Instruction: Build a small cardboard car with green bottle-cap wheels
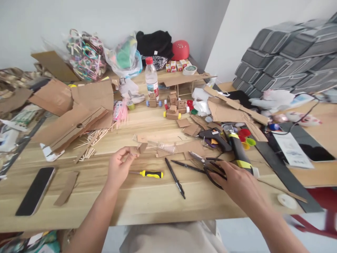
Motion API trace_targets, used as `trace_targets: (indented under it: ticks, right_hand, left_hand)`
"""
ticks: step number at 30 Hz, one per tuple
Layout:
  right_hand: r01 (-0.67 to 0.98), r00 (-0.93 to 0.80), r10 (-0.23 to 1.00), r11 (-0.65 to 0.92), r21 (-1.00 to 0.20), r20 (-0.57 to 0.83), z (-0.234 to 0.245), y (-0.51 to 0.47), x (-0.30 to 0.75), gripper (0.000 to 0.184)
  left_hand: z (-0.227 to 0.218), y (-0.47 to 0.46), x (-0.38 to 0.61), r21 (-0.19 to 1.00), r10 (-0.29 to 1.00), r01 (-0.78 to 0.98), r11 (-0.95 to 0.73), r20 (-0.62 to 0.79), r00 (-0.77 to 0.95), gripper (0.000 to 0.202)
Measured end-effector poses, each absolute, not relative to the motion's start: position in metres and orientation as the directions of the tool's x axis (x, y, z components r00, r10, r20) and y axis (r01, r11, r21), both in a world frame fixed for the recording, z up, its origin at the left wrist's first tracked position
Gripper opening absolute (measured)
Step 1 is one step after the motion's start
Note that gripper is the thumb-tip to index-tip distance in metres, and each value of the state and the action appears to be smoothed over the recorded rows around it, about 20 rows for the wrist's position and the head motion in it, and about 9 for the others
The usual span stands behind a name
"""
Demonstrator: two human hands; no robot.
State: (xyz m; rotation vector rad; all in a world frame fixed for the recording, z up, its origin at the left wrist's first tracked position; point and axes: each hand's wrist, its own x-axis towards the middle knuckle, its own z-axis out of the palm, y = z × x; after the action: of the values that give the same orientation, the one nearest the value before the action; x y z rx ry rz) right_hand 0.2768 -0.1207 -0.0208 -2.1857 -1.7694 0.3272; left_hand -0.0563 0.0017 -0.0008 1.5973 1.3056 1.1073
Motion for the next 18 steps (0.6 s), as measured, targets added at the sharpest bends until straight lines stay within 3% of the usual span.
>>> trace_targets:
  ticks: [8, 12, 16, 18]
  right_hand:
    - [0.911, 0.187, 0.982, -0.164, -0.379, 0.025, -0.008, -0.117, 0.266, 0.011]
    - [0.919, 0.281, 0.955, -0.24, -0.313, 0.092, 0.009, -0.102, 0.286, 0.018]
    - [0.915, 0.342, 0.937, -0.313, -0.256, 0.077, 0.009, -0.065, 0.303, 0.004]
    - [0.913, 0.347, 0.936, -0.322, -0.252, 0.062, 0.003, -0.049, 0.306, 0.01]
  left_hand:
    - [-0.024, 0.009, -0.067, 0.989, 0.99, 0.139, -0.042, 0.06, -0.125, 0.025]
    - [-0.028, 0.009, -0.07, 0.993, 0.99, 0.114, -0.024, 0.04, -0.138, 0.026]
    - [-0.026, 0.008, -0.07, 0.99, 0.995, 0.141, -0.011, 0.025, -0.093, 0.029]
    - [-0.025, 0.008, -0.07, 0.989, 0.995, 0.148, -0.003, 0.017, -0.094, 0.031]
